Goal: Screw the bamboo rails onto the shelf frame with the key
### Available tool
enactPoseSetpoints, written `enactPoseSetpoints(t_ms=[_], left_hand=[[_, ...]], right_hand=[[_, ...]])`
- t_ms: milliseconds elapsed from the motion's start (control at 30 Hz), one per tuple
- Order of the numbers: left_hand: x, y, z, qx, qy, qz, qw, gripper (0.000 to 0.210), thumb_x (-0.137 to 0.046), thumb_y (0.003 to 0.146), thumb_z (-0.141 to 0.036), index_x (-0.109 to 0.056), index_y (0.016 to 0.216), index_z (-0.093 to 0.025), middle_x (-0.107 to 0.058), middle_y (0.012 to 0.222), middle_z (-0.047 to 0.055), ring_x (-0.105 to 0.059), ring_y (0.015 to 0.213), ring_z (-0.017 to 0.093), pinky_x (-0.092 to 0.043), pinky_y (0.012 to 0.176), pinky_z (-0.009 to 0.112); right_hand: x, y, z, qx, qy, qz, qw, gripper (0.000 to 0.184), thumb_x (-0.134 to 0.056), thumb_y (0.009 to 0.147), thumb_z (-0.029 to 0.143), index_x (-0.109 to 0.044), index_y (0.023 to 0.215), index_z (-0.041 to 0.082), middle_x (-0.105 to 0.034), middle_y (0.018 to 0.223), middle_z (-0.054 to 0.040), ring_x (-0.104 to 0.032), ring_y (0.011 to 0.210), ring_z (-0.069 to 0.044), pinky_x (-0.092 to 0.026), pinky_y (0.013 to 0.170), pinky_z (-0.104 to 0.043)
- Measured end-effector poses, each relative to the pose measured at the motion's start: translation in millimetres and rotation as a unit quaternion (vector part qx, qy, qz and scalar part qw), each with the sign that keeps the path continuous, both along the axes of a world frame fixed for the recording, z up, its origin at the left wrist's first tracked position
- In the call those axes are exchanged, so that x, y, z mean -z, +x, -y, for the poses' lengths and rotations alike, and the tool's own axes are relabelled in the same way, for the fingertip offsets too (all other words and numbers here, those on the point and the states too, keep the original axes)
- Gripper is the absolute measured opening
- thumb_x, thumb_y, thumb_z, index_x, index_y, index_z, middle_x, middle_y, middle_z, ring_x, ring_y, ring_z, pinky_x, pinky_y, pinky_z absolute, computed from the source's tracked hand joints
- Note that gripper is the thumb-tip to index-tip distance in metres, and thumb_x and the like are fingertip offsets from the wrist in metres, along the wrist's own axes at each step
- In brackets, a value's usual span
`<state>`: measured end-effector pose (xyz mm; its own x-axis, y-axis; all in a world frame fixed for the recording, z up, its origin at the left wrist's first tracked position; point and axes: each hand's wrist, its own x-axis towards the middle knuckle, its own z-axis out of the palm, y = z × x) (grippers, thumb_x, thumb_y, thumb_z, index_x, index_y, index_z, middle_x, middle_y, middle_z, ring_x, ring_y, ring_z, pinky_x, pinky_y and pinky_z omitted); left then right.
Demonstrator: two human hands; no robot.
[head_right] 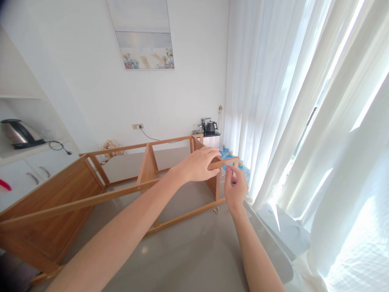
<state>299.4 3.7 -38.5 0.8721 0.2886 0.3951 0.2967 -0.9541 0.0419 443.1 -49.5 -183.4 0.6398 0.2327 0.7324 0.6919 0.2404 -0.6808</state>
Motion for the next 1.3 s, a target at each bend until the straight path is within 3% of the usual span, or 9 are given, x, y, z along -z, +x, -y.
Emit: enactPoseSetpoints(t_ms=[100,267,500,667,933,1133,1300], left_hand=[[8.8,15.5,-20.0,0.003,-0.04,-0.033,0.999,0.043,-0.058,0.09,-0.034,-0.054,0.131,-0.02,-0.055,0.143,0.01,-0.049,0.133,0.027,-0.045,0.107,0.042],[21.1,13.1,-25.1,0.029,-0.102,-0.016,0.994,0.037,-0.046,0.097,-0.033,-0.057,0.132,-0.027,-0.061,0.136,0.006,-0.057,0.122,0.024,-0.05,0.098,0.037],[22.2,15.0,-28.2,0.041,-0.118,0.008,0.992,0.031,-0.048,0.097,-0.033,-0.061,0.123,-0.025,-0.062,0.131,0.006,-0.056,0.123,0.023,-0.047,0.104,0.039],[21.9,15.2,-26.2,0.046,-0.129,0.005,0.991,0.028,-0.047,0.097,-0.033,-0.061,0.12,-0.025,-0.064,0.126,0.005,-0.058,0.117,0.023,-0.051,0.096,0.038],[21.3,13.8,-22.8,0.021,-0.13,0.003,0.991,0.026,-0.048,0.097,-0.035,-0.059,0.119,-0.026,-0.06,0.13,0.006,-0.051,0.127,0.024,-0.048,0.103,0.04],[20.8,13.3,-22.4,0.011,-0.144,0.0,0.989,0.03,-0.049,0.097,-0.037,-0.057,0.123,-0.026,-0.059,0.134,0.006,-0.052,0.127,0.025,-0.048,0.102,0.039],[17.5,13.1,-21.4,-0.004,-0.169,-0.009,0.986,0.03,-0.05,0.094,-0.037,-0.055,0.123,-0.027,-0.065,0.126,0.004,-0.062,0.109,0.022,-0.051,0.09,0.035]], right_hand=[[-0.7,2.5,3.6,0.0,-0.012,0.013,1.0,0.035,-0.051,0.098,0.049,-0.07,0.107,0.021,-0.072,0.103,-0.0082,-0.066,0.076,-0.017,-0.054,0.068,-0.03],[-1.0,5.6,5.5,-0.002,-0.024,0.038,0.999,0.034,-0.051,0.098,0.049,-0.071,0.108,0.022,-0.074,0.102,-0.0069,-0.062,0.064,-0.014,-0.05,0.064,-0.03],[-4.9,2.7,6.7,-0.017,-0.021,0.068,0.997,0.032,-0.051,0.099,0.045,-0.073,0.105,0.023,-0.075,0.097,-0.0046,-0.056,0.059,-0.013,-0.048,0.062,-0.029],[-6.2,3.0,5.2,-0.006,-0.023,0.071,0.997,0.03,-0.052,0.099,0.044,-0.073,0.106,0.024,-0.073,0.089,-0.0031,-0.05,0.055,-0.011,-0.045,0.058,-0.028],[-10.2,2.8,4.2,-0.02,-0.006,0.074,0.997,0.03,-0.052,0.099,0.043,-0.073,0.109,0.024,-0.072,0.103,-0.0061,-0.061,0.072,-0.015,-0.051,0.061,-0.029],[-10.6,2.5,3.2,0.011,-0.018,0.06,0.998,0.026,-0.056,0.097,0.043,-0.072,0.104,0.023,-0.072,0.087,-0.002,-0.048,0.052,-0.01,-0.044,0.055,-0.027],[-10.4,4.1,0.8,0.01,0.013,0.095,0.995,0.025,-0.057,0.097,0.041,-0.075,0.099,0.023,-0.073,0.099,-0.0054,-0.054,0.061,-0.012,-0.045,0.056,-0.028]])
